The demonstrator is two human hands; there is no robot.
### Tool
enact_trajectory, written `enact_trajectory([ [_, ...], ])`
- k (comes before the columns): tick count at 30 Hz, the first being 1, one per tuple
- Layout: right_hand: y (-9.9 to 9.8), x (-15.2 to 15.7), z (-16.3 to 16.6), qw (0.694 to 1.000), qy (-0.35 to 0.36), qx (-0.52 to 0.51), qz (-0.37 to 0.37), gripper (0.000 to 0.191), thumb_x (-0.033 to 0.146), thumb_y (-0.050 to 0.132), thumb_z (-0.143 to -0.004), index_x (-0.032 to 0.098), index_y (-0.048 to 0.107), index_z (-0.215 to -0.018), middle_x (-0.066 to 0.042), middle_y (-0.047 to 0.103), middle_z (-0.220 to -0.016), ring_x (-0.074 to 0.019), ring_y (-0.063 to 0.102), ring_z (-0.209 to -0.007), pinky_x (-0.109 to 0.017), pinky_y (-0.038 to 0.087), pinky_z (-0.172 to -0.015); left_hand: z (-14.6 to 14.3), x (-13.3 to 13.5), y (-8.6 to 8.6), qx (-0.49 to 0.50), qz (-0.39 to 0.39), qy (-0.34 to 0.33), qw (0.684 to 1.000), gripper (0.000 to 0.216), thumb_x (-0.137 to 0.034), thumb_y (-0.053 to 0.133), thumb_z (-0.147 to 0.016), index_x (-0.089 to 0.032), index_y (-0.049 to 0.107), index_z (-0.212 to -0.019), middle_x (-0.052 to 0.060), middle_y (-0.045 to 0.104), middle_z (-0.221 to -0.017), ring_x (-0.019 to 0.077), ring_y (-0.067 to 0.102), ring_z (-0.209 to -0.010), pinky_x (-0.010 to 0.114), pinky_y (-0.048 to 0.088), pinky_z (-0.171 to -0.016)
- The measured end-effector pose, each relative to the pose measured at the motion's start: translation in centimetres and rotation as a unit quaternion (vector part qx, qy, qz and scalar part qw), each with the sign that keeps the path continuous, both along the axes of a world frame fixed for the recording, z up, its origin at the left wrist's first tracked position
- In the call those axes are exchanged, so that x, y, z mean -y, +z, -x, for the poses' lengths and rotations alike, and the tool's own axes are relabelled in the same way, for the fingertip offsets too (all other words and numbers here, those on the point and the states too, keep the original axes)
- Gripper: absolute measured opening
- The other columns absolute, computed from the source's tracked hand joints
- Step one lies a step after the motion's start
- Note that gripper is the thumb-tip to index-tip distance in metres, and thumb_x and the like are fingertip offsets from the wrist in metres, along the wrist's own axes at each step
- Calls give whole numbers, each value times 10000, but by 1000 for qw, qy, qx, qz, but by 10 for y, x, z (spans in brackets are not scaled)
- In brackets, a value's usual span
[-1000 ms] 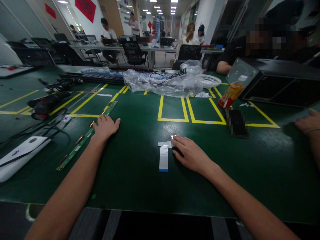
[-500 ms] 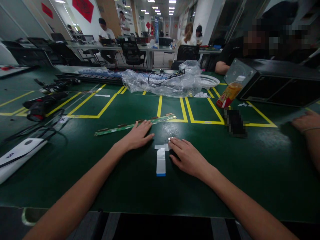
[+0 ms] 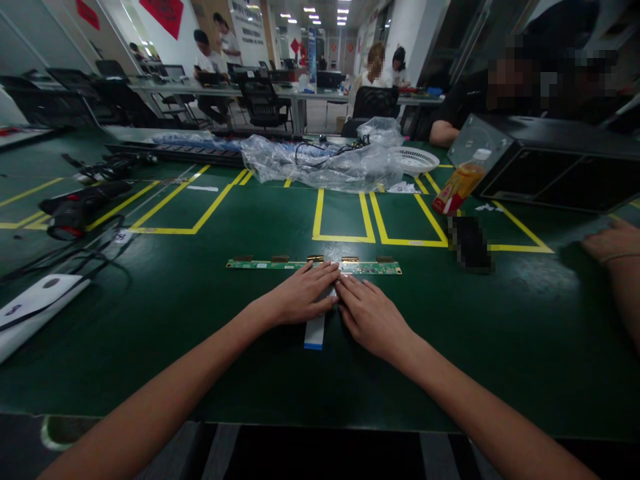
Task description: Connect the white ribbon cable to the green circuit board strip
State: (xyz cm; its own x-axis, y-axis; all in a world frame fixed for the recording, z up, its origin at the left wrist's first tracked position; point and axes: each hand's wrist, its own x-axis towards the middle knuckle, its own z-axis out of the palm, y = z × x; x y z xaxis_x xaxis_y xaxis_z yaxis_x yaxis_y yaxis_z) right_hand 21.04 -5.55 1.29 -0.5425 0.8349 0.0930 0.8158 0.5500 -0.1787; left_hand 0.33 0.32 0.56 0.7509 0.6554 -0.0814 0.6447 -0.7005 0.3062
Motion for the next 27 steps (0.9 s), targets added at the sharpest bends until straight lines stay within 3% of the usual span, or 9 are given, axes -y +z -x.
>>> enact_trajectory([
  [4,0,0,0,1000,-13,1,6,505,233,447,-988,62,519,-1458,-198,503,-1519,-315,452,-1423,-513,379,-1171,2,-1,-2,1,0,-5,1000,676,-550,327,-1050,-163,250,-1600,95,200,-1673,223,134,-1556,461,84,-1258],
  [10,2,-4,-6,1000,3,-7,16,509,244,459,-993,77,503,-1472,-186,486,-1538,-291,428,-1442,-495,292,-1220,4,-4,2,-1,8,-24,1000,743,-590,369,-1029,-141,232,-1604,114,184,-1674,235,129,-1556,448,53,-1262],
  [18,0,-7,-11,999,15,-15,29,518,243,461,-996,79,475,-1487,-182,465,-1556,-293,417,-1448,-498,307,-1214,5,-4,4,3,2,-34,999,772,-625,369,-1018,-147,224,-1607,119,182,-1675,245,140,-1554,464,58,-1260],
  [24,0,-12,-16,997,24,-74,1,418,236,485,-992,140,575,-1388,-163,556,-1483,-288,508,-1371,-539,332,-1189,3,-3,-1,13,-63,-36,997,664,-524,390,-1034,-146,309,-1575,124,267,-1653,255,196,-1541,473,96,-1256],
  [27,2,-17,-20,991,4,-130,-24,305,213,487,-988,168,664,-1231,-131,652,-1365,-258,583,-1280,-487,414,-1132,-1,-2,-3,16,-77,-81,994,583,-415,348,-1056,-168,299,-1582,94,246,-1663,225,159,-1551,457,56,-1261],
])
